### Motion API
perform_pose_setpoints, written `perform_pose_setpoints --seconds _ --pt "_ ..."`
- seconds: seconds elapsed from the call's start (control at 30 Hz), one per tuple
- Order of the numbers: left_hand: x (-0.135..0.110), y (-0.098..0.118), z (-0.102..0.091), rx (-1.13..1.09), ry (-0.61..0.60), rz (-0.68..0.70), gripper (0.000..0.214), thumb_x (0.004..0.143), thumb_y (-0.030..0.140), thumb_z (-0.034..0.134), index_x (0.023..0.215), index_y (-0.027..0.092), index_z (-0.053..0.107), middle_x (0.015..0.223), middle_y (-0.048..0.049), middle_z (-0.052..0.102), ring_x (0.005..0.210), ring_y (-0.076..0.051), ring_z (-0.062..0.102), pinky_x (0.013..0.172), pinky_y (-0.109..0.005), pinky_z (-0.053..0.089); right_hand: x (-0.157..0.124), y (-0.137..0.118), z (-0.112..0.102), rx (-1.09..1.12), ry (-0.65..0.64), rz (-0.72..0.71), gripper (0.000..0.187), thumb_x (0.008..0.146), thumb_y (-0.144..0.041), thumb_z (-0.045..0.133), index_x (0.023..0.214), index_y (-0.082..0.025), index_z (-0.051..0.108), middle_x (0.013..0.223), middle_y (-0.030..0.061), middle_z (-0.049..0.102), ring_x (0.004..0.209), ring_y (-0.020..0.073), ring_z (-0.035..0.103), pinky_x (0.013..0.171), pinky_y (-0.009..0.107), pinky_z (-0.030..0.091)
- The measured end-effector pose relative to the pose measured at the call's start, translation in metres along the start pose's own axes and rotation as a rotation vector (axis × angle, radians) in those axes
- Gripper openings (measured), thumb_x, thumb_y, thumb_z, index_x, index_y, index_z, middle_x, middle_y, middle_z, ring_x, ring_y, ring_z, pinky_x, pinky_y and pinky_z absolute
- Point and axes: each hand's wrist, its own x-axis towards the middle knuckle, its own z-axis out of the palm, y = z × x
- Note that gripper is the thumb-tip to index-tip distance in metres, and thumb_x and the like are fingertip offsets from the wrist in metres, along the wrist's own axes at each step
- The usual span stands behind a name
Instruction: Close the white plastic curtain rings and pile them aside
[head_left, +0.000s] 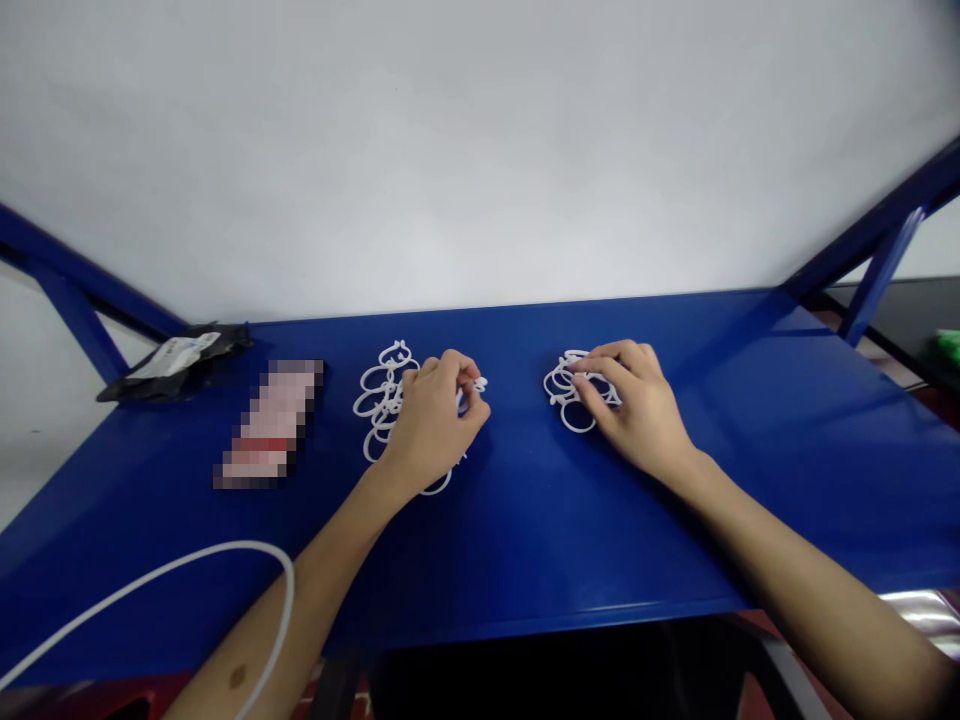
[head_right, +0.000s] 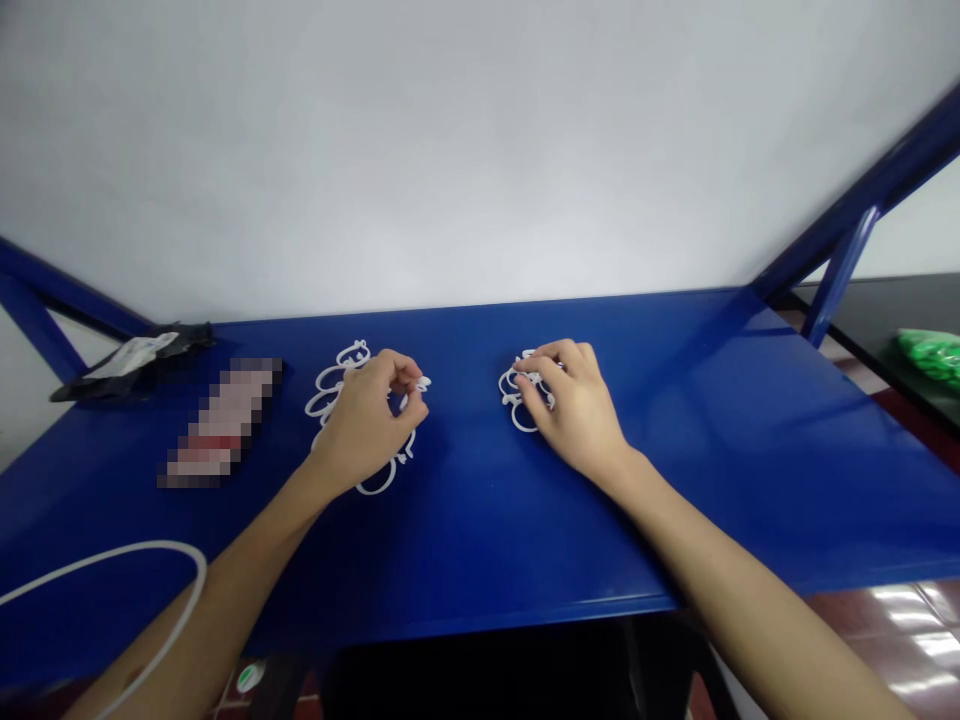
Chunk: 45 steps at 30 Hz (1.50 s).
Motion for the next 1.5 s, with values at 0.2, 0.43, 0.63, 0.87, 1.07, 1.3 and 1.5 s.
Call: perform_pose_setpoints --seconds 0.2,0.43,0.63,0.87,1.07,1.3,1.5 --pt "-0.008 0.007 -0.005 -0.551 -0.237 -0.007 0.014 0.091 0.023 0.057 0.105 0.022 0.058 0.092 -0.0002 0.064 0.081 -0.014 0.062 0.068 -0.027 0.048 -0.01 -0.031 0.005 0.255 -0.121 -0.051 0.027 0.098 -0.025 0.06 0.124 -0.022 0.06 0.116 0.0096 0.066 0.109 0.0244 0.062 0.094 0.045 0.052" --pt "-0.01 0.014 -0.001 -0.721 -0.362 -0.014 0.014 0.093 0.026 0.059 0.104 0.022 0.065 0.093 -0.0004 0.069 0.081 -0.012 0.064 0.074 -0.025 0.052 -0.012 -0.039 0.0 0.511 -0.255 0.067 0.011 0.101 -0.024 0.054 0.106 -0.021 0.063 0.1 0.0044 0.071 0.09 0.0166 0.067 0.082 0.031 0.054" --pt "-0.012 0.01 0.005 -0.653 -0.268 -0.042 0.018 0.093 0.033 0.062 0.106 0.025 0.07 0.098 -0.0012 0.073 0.084 -0.014 0.066 0.077 -0.027 0.052 -0.011 -0.042 -0.002 0.649 -0.272 0.249 0.014 0.1 -0.033 0.058 0.1 -0.022 0.066 0.086 -0.0007 0.072 0.075 0.0125 0.066 0.066 0.024 0.05" --pt "-0.017 0.016 0.015 -0.54 -0.088 -0.039 0.014 0.092 0.03 0.066 0.099 0.028 0.077 0.089 0.0009 0.073 0.072 -0.012 0.063 0.068 -0.026 0.052 -0.011 -0.043 0.0 0.699 -0.27 0.322 0.022 0.098 -0.035 0.061 0.083 -0.021 0.067 0.079 -0.001 0.07 0.07 0.0118 0.063 0.065 0.024 0.047" --pt "-0.02 0.02 0.019 -0.519 0.018 0.095 0.012 0.091 0.025 0.069 0.098 0.027 0.078 0.081 0.0014 0.071 0.069 -0.011 0.06 0.065 -0.025 0.052 -0.01 -0.041 -0.002 0.723 -0.272 0.319 0.024 0.098 -0.036 0.061 0.081 -0.02 0.067 0.075 -0.0012 0.07 0.068 0.0114 0.062 0.065 0.025 0.047" --pt "-0.021 0.017 0.02 -0.43 0.071 0.297 0.013 0.095 0.024 0.063 0.099 0.028 0.075 0.089 0.0014 0.077 0.079 -0.015 0.062 0.073 -0.032 0.053 -0.01 -0.041 -0.005 0.686 -0.284 0.253 0.023 0.098 -0.035 0.06 0.081 -0.02 0.066 0.073 -0.0008 0.068 0.065 0.0116 0.061 0.06 0.024 0.046" --pt "-0.02 0.017 0.022 -0.322 0.107 0.403 0.017 0.096 0.022 0.06 0.102 0.028 0.075 0.09 -0.0001 0.077 0.077 -0.016 0.061 0.072 -0.033 0.054 -0.01 -0.043 -0.007 0.606 -0.286 0.183 0.03 0.1 -0.038 0.056 0.078 -0.02 0.063 0.073 0.0011 0.068 0.065 0.0131 0.06 0.062 0.027 0.048"
